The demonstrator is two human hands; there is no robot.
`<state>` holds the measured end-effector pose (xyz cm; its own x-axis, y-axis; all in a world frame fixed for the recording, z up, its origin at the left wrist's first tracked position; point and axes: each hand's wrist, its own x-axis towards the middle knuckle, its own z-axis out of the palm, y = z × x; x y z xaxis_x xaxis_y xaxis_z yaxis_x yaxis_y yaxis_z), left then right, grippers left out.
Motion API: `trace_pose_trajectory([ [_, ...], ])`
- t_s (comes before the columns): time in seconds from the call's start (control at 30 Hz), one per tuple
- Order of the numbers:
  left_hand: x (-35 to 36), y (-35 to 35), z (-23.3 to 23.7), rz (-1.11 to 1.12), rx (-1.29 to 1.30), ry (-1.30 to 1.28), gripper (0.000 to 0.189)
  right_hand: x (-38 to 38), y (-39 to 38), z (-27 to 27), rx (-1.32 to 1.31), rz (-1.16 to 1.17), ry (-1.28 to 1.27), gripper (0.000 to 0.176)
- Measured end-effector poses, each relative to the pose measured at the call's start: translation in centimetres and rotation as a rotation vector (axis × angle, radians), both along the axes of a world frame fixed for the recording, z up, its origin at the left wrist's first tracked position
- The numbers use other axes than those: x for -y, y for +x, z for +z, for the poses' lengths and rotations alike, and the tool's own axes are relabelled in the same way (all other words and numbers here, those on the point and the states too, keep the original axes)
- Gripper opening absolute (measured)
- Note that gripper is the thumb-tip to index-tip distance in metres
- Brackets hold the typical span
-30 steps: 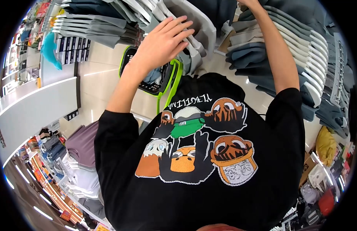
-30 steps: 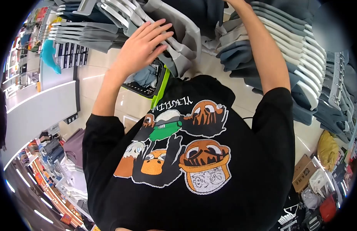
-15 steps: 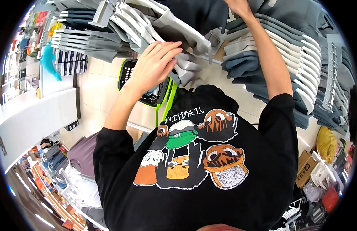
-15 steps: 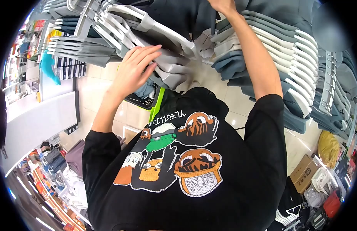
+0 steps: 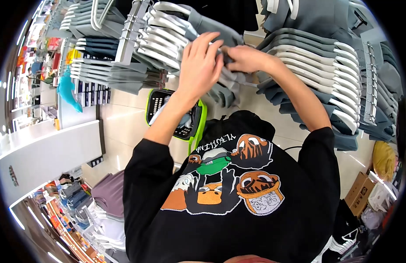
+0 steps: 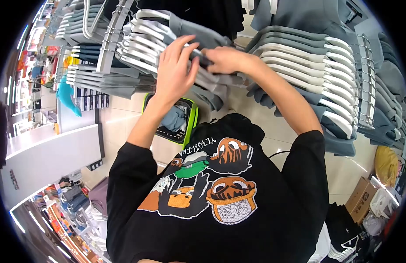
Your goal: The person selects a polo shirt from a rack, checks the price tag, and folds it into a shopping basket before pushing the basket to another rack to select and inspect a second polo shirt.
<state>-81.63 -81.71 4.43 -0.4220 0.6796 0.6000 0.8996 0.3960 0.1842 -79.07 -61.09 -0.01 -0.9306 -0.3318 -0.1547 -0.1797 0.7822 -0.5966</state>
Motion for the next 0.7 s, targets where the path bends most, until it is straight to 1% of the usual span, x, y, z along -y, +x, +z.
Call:
trace_pose_trajectory([
  [0.03,-1.1,-0.6,-0.2,0.019,-0.042,-0.074,0.029,0.5,-0.6,0.9,0.211,0.118,0.078,0.058],
  [0.07,-1.9,-1.4,-0.6,0.037,-0.084,-0.145,0.027,0.2,-0.8,1.1,0.207,0.108,0.073,0.058],
  [0.1,-2.1,-1.9,-1.5,0.077,-0.089,-0.224,0.019,-0.3,-1.0,1.1,0.221,0.197,0.003,0.062],
  [0.13,-1.8,-2.0,-1.8,0.070,-0.092,-0.227,0.019,-0.8,-1.3,1.0,0.236,0.288,-0.068,0.065],
  [0.17,-1.2,-2.1,-2.0,0.070,-0.066,-0.353,0.016,-2.2,-1.9,-0.1,0.166,0.254,-0.141,0.070],
  [0.2,-0.5,-2.1,-2.3,0.071,-0.039,-0.482,0.014,-3.3,-2.0,0.4,0.181,0.120,-0.169,0.072],
  [0.23,0.2,-1.9,-2.6,0.017,-0.065,-0.408,0.013,-4.4,-2.5,-0.6,0.059,0.016,-0.137,0.070],
  [0.27,1.0,-1.5,-2.6,0.009,-0.062,-0.419,0.013,-5.4,-3.0,-1.7,-0.061,-0.091,-0.106,0.069],
  [0.33,2.4,-1.0,-2.3,-0.089,-0.035,-0.429,0.014,-6.8,-4.3,-2.6,-0.188,-0.206,-0.100,0.067],
  [0.37,2.8,-0.8,-2.4,-0.094,-0.031,-0.404,0.015,-7.2,-4.6,-2.7,-0.183,-0.258,-0.116,0.065],
  [0.4,3.2,-0.7,-2.4,-0.096,-0.035,-0.409,0.015,-7.5,-5.0,-2.7,-0.149,-0.292,-0.110,0.064],
  [0.47,3.9,-0.8,-2.2,-0.128,-0.008,-0.380,0.013,-8.0,-5.4,-2.8,-0.225,-0.291,-0.102,0.056],
  [0.5,4.1,-0.7,-1.9,-0.129,0.013,-0.375,0.012,-8.3,-5.5,-3.0,-0.227,-0.288,-0.104,0.056],
  [0.57,4.4,-0.6,-1.7,-0.136,0.018,-0.374,0.010,-8.8,-5.8,-3.3,-0.267,-0.272,-0.165,0.045],
  [0.6,4.5,-0.6,-1.7,-0.146,0.022,-0.374,0.009,-8.8,-6.0,-3.8,-0.268,-0.270,-0.165,0.045],
  [0.63,4.5,-0.6,-1.8,-0.146,0.020,-0.372,0.009,-8.5,-6.2,-4.4,-0.312,-0.376,-0.268,0.047],
  [0.67,4.6,-0.6,-1.9,-0.149,0.039,-0.365,0.013,-8.6,-6.4,-4.7,-0.356,-0.481,-0.372,0.050],
  [0.7,4.5,-0.8,-1.9,-0.152,0.057,-0.358,0.021,-8.0,-6.0,-3.8,-0.299,-0.558,-0.343,0.057],
])
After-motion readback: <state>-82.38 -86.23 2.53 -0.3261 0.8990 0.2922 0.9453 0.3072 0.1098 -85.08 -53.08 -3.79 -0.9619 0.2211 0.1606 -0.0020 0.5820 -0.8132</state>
